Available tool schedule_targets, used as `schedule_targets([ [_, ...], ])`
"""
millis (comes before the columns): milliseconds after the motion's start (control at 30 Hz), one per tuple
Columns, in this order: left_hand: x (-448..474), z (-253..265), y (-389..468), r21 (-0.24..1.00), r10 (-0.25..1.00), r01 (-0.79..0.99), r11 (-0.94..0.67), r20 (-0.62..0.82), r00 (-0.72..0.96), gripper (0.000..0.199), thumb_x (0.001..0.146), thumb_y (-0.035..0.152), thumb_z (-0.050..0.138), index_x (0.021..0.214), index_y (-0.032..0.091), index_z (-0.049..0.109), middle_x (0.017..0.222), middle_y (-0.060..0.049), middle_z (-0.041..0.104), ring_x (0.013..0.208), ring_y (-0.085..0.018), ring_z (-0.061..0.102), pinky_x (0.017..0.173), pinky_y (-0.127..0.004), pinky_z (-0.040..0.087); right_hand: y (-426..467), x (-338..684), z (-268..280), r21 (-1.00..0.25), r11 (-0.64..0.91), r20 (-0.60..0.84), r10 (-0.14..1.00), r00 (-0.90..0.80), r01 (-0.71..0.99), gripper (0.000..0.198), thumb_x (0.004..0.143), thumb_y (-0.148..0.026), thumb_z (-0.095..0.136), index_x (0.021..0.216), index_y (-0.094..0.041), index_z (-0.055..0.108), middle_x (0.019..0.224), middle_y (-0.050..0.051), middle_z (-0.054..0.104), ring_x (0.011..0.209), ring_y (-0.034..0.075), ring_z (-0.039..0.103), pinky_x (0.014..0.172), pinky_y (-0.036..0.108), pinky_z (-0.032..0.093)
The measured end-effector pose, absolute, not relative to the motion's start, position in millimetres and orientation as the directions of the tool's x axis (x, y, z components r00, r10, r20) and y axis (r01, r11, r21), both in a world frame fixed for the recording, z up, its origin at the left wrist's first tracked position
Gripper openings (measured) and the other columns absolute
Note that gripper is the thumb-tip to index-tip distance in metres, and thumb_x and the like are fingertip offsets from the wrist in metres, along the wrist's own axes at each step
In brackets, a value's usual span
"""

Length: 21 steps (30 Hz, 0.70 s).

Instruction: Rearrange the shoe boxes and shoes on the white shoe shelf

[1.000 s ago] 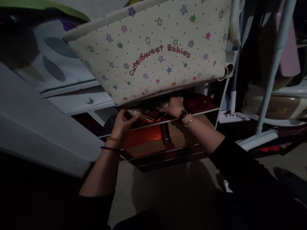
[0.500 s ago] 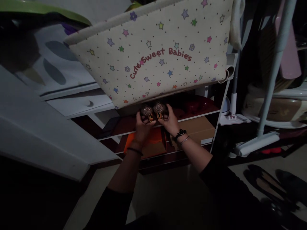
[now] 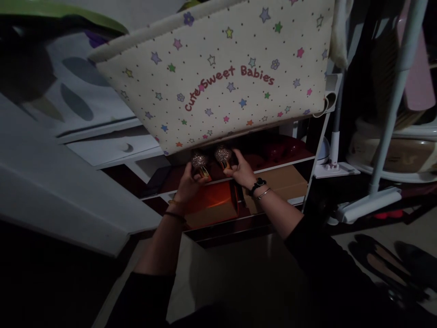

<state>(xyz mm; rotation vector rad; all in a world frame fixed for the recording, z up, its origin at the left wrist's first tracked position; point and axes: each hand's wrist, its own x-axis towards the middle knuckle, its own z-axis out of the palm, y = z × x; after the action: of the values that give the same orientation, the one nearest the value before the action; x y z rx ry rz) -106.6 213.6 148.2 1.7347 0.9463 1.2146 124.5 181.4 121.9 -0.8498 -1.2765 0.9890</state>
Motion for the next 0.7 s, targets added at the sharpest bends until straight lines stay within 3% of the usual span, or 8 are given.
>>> schedule_targets([
  [133, -107, 150, 211, 0.881, 0.906, 0.245, -0.405, 0.350, 0.240, 0.092, 0.067, 0.025, 0.082, 0.150, 0.011, 0.045, 0.079, 0.007, 0.059, 0.064, -0.008, 0.046, 0.064, -0.022, 0.040, 180, 120, 126, -0.919, 0.388, 0.385, 0.921, 0.056, -0.070, 0.098, 0.069, -0.028, 0.087, 0.153, -0.026, 0.036, 0.085, -0.005, 0.065, 0.059, 0.010, 0.053, 0.055, 0.022, 0.044],
  [200, -106, 151, 208, 0.855, 0.910, 0.320, -0.407, 0.350, 0.223, 0.090, 0.071, 0.025, 0.080, 0.152, 0.008, 0.044, 0.066, 0.012, 0.047, 0.060, -0.009, 0.040, 0.060, -0.022, 0.035, 179, 120, 126, -0.924, 0.381, 0.379, 0.923, 0.069, -0.017, 0.096, 0.072, -0.027, 0.085, 0.155, -0.025, 0.035, 0.080, -0.007, 0.062, 0.057, 0.009, 0.049, 0.053, 0.021, 0.040],
  [333, -106, 153, 202, 0.837, 0.923, 0.390, -0.385, 0.337, 0.186, 0.098, 0.073, 0.023, 0.079, 0.160, 0.005, 0.037, 0.060, 0.014, 0.040, 0.058, -0.010, 0.039, 0.060, -0.023, 0.033, 180, 122, 120, -0.922, 0.375, 0.383, 0.919, 0.094, 0.097, 0.094, 0.078, -0.026, 0.080, 0.159, -0.022, 0.034, 0.066, -0.011, 0.049, 0.056, 0.011, 0.046, 0.054, 0.022, 0.037],
  [467, -106, 150, 207, 0.824, 0.914, 0.395, -0.406, 0.353, 0.203, 0.098, 0.077, 0.024, 0.077, 0.163, 0.009, 0.035, 0.061, 0.014, 0.041, 0.059, -0.010, 0.040, 0.062, -0.022, 0.037, 185, 121, 115, -0.901, 0.395, 0.417, 0.902, 0.110, 0.181, 0.095, 0.080, -0.027, 0.078, 0.163, -0.024, 0.033, 0.076, -0.006, 0.058, 0.061, 0.013, 0.050, 0.063, 0.026, 0.049],
  [567, -105, 146, 205, 0.817, 0.911, 0.404, -0.413, 0.376, 0.170, 0.102, 0.076, 0.024, 0.078, 0.165, 0.008, 0.030, 0.072, 0.008, 0.053, 0.066, -0.012, 0.050, 0.067, -0.023, 0.046, 183, 118, 116, -0.888, 0.402, 0.434, 0.893, 0.121, 0.226, 0.103, 0.080, -0.035, 0.081, 0.167, -0.022, 0.029, 0.114, 0.009, 0.070, 0.079, 0.018, 0.065, 0.080, 0.035, 0.060],
  [633, -101, 143, 193, 0.770, 0.861, 0.415, -0.484, 0.503, 0.071, 0.104, 0.075, 0.025, 0.080, 0.165, 0.008, 0.031, 0.101, -0.006, 0.064, 0.086, -0.017, 0.062, 0.076, -0.029, 0.054, 172, 123, 119, -0.857, 0.455, 0.492, 0.862, 0.121, 0.244, 0.107, 0.081, -0.045, 0.082, 0.170, -0.023, 0.026, 0.148, 0.019, 0.057, 0.102, 0.025, 0.072, 0.095, 0.043, 0.062],
  [700, -92, 140, 172, 0.624, 0.700, 0.470, -0.624, 0.714, -0.018, 0.090, 0.081, 0.028, 0.080, 0.159, 0.011, 0.040, 0.132, -0.018, 0.058, 0.113, -0.025, 0.063, 0.093, -0.038, 0.057, 154, 139, 123, -0.784, 0.539, 0.599, 0.788, 0.142, 0.308, 0.100, 0.086, -0.053, 0.078, 0.169, -0.024, 0.030, 0.165, 0.020, 0.042, 0.121, 0.030, 0.069, 0.109, 0.048, 0.058],
])
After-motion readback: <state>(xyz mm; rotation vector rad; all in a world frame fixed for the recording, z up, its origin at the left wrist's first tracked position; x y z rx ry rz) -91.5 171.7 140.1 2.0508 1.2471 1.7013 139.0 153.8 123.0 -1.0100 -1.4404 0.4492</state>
